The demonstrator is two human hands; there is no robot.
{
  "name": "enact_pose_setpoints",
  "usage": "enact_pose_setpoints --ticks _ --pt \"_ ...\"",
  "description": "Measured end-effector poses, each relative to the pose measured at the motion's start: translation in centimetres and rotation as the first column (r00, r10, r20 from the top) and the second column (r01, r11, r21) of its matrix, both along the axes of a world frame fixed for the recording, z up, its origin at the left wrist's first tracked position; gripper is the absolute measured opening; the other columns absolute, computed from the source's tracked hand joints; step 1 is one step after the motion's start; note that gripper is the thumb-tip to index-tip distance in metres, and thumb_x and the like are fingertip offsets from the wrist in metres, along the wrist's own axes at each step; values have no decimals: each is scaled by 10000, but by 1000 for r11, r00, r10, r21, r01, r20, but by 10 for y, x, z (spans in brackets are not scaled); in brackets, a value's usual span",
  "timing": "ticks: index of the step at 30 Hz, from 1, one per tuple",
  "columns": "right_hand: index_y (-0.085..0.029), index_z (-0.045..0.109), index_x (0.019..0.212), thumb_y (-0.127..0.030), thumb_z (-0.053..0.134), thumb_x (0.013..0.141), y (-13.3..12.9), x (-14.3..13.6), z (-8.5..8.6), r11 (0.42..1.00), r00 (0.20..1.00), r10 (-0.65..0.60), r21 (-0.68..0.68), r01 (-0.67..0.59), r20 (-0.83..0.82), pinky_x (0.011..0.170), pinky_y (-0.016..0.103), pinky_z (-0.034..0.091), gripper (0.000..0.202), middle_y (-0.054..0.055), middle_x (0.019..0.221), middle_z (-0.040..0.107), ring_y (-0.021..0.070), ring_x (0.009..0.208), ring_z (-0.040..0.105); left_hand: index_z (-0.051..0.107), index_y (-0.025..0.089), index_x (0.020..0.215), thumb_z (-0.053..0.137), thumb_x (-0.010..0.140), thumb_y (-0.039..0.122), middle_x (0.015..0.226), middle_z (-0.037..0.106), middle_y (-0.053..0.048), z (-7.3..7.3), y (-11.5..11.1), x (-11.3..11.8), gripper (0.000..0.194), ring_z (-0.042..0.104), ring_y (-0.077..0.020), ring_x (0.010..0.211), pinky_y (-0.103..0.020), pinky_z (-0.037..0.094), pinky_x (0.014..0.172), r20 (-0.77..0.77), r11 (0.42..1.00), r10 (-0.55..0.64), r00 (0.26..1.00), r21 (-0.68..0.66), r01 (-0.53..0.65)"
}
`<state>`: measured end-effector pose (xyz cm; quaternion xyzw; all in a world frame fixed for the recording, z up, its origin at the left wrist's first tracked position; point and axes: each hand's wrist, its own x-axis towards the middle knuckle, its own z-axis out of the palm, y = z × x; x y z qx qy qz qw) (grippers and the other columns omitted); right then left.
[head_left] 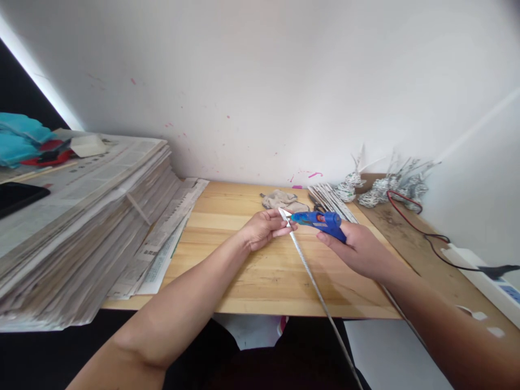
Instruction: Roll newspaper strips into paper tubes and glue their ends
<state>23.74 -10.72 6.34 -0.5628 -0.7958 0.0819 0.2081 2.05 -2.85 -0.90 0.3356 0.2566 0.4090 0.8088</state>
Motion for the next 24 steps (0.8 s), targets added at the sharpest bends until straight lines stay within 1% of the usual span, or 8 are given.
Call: enact_pose_setpoints --ticks 4,12,16,19,21,24 --pt "-203 531 701 -514 489 895 -1 1 0 1000 1000 -3 -3 3 11 500 260 310 368 -19 566 511 138 502 438 685 87 985 611 748 -49 907 729 -111 -2 1 0 283 716 -198 872 -361 519 961 -3 1000 4 1000 12 -4" --pt "-200 544 725 -507 484 900 -2 1 0 1000 1000 4 -25 -4 19 518 262 320 359 -10 595 540 145 531 465 685 93 971 615 737 -48 921 722 -97 -1 1 0 282 718 -178 827 -305 549 893 -5 1000 3 1000 10 -3" --pt "-199 534 719 -519 481 899 -1 0 -2 999 1000 -4 -33 5 27 521 264 326 370 -10 593 544 148 536 469 681 90 980 617 730 -52 913 722 -94 1 0 0 294 718 -174 810 -251 567 816 -11 1000 7 1000 1 -7" --pt "-197 550 723 -508 476 904 0 -1 -3 1000 1000 -1 -26 2 25 534 268 346 368 -1 604 569 153 545 494 679 89 978 609 733 -51 918 727 -103 2 -1 0 291 718 -177 815 -248 568 808 -17 1000 8 1000 -6 -8" --pt "-196 595 795 -485 475 910 -1 -2 -1 1000 1000 -2 -5 2 13 557 270 374 333 8 649 610 161 575 531 678 87 968 607 738 -45 929 730 -118 2 -1 0 275 717 -182 831 -264 565 833 -22 1000 4 1000 -5 -5" --pt "-204 643 971 -468 488 902 -4 2 4 998 1000 -27 61 26 0 578 276 413 315 21 718 663 182 618 584 676 80 984 609 745 -38 954 728 -138 2 -1 -1 275 714 -185 855 -297 552 883 -27 1000 2 1000 0 -2"
